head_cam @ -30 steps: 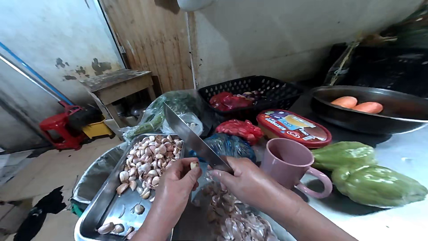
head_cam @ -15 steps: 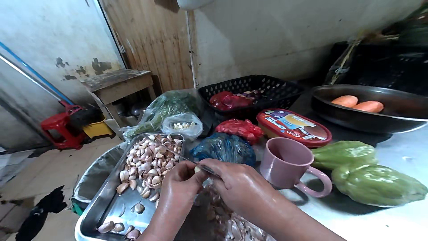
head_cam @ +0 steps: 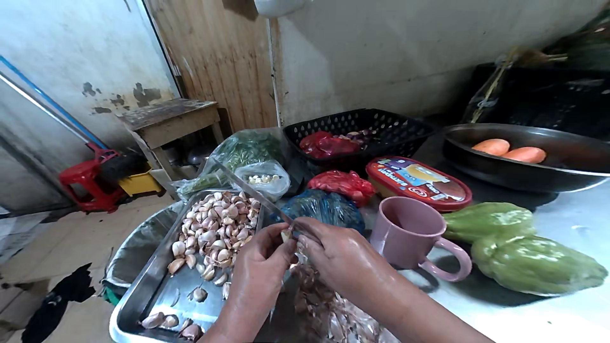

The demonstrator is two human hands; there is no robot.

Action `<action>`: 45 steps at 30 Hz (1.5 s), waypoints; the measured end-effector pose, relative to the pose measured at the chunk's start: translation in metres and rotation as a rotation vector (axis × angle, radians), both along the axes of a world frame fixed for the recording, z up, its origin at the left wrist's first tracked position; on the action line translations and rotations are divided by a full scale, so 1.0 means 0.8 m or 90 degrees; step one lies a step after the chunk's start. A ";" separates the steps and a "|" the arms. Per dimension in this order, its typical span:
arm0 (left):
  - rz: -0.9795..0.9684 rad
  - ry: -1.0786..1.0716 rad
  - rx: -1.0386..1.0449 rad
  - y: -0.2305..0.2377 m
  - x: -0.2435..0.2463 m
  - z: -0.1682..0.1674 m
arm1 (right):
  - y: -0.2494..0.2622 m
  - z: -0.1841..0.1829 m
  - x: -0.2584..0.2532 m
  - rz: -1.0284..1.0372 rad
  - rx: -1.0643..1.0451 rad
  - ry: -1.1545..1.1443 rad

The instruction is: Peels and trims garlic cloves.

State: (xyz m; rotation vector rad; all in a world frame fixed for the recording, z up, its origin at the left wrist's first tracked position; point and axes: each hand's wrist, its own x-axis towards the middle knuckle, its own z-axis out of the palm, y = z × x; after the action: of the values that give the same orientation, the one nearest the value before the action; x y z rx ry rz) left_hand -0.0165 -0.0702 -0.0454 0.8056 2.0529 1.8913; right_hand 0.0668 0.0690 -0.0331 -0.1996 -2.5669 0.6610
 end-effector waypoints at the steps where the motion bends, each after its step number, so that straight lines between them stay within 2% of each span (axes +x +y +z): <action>1: -0.002 0.014 0.008 0.000 0.000 -0.001 | 0.001 0.000 0.000 -0.005 -0.012 -0.003; 8: -0.007 0.137 0.088 -0.003 -0.002 -0.009 | 0.024 0.016 -0.009 -0.047 -0.261 -0.153; 11: -0.012 0.104 0.139 -0.006 -0.009 -0.009 | 0.037 0.011 -0.011 -0.065 -0.304 -0.137; 13: 0.007 0.057 0.088 -0.007 -0.011 -0.003 | 0.036 0.013 -0.008 -0.041 -0.303 -0.138; 18: 0.031 -0.008 -0.047 -0.007 -0.015 0.002 | 0.024 0.015 0.001 0.036 -0.185 -0.146; 21: 0.006 -0.027 -0.075 -0.007 -0.012 0.004 | 0.017 0.015 0.002 0.058 -0.142 -0.145; 30: 0.030 -0.012 -0.117 -0.001 -0.008 0.005 | 0.002 -0.014 -0.003 0.054 0.092 0.042; 35: 0.053 0.012 -0.099 0.002 -0.005 0.001 | -0.002 -0.013 -0.005 0.038 0.141 0.028; 38: 0.069 0.019 -0.093 0.003 -0.002 0.001 | -0.003 -0.020 -0.008 0.026 0.192 0.078; 45: 0.068 0.037 -0.129 0.004 0.002 0.002 | -0.006 -0.014 -0.008 0.012 0.179 0.014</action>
State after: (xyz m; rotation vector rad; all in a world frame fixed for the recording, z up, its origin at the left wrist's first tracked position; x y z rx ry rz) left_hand -0.0146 -0.0667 -0.0435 0.7221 2.3190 1.6925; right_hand 0.0607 0.0643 -0.0443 -0.0747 -2.6077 0.3012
